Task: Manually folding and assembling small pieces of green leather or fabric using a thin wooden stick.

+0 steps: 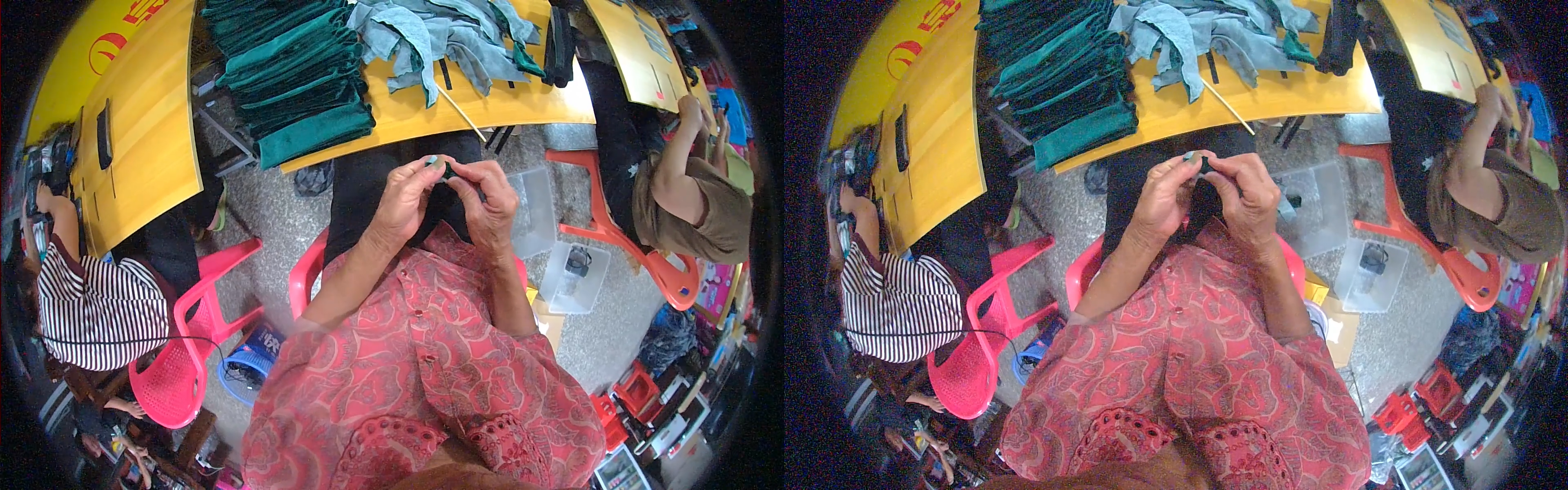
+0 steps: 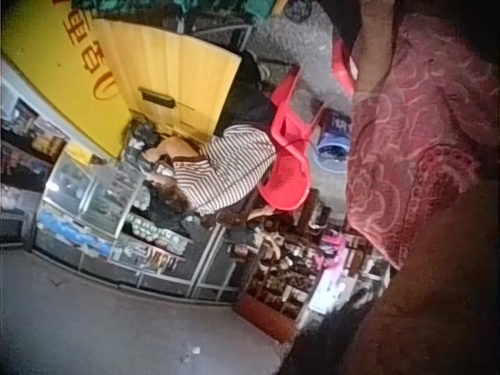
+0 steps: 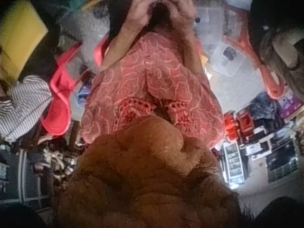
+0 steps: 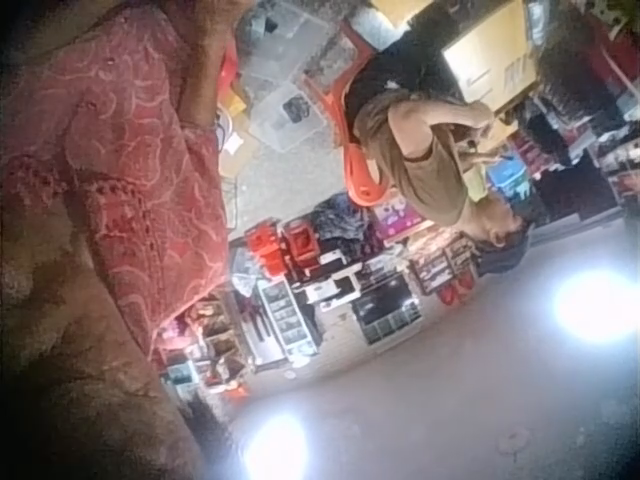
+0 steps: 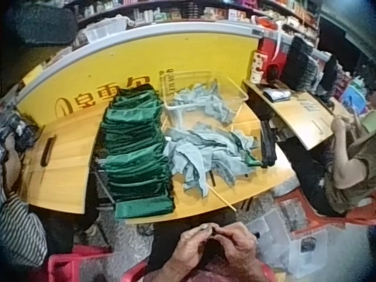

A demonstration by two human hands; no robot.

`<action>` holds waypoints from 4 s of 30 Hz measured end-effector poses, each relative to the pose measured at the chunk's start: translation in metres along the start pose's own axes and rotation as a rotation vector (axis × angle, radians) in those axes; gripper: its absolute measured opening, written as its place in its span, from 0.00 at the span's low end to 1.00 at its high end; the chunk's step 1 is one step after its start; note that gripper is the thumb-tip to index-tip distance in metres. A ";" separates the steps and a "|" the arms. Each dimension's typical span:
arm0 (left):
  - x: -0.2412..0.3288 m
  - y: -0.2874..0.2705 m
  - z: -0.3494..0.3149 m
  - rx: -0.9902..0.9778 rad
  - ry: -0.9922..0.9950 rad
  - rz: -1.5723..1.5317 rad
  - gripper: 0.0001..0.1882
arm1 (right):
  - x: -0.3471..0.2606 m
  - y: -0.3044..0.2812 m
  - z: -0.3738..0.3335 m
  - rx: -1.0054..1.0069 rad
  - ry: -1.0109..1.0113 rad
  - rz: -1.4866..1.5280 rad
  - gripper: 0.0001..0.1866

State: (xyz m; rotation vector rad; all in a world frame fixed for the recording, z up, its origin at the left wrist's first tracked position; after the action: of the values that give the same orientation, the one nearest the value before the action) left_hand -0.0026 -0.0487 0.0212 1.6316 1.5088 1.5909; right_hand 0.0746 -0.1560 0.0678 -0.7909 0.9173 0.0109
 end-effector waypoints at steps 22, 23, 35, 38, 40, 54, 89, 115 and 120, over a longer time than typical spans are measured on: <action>-0.005 -0.013 0.008 -0.075 -0.084 -0.106 0.11 | 0.015 0.008 -0.002 -0.012 0.062 0.072 0.10; -0.004 -0.011 0.008 -0.079 -0.084 -0.088 0.10 | 0.016 0.008 -0.001 -0.008 0.046 0.068 0.10; 0.007 0.001 0.009 -0.031 -0.147 0.023 0.08 | 0.014 0.003 0.011 -0.085 0.041 0.055 0.10; 0.010 0.005 0.006 -0.009 -0.153 0.063 0.07 | 0.011 0.000 0.013 -0.127 0.056 0.071 0.09; 0.014 0.010 0.005 0.007 -0.168 0.082 0.07 | 0.012 -0.001 0.014 -0.155 0.073 0.087 0.09; 0.047 0.031 0.010 -0.184 0.013 0.658 0.11 | 0.018 -0.001 0.018 -0.206 0.477 0.849 0.08; 0.057 0.009 0.034 0.003 0.026 0.550 0.09 | 0.011 0.022 0.049 -0.059 0.363 0.667 0.09; 0.043 0.005 0.044 -0.095 0.173 0.158 0.06 | 0.010 0.028 0.049 0.019 0.520 0.668 0.12; 0.045 0.013 0.038 -0.042 0.205 0.393 0.04 | 0.006 0.022 0.051 -0.075 0.203 0.214 0.08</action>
State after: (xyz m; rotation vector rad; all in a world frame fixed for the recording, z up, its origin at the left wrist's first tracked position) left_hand 0.0253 0.0006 0.0422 1.8745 1.2896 2.0359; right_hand 0.1072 -0.1104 0.0681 -0.7700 1.1971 0.1553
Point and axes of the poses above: each hand's wrist, its own z-axis towards the middle knuckle, its own y-axis out of the palm, x = y × z, the point moved 2 cm from there along z, towards the middle knuckle, and after that the axes turned 10 degrees about -z, right-handed, at the moved point
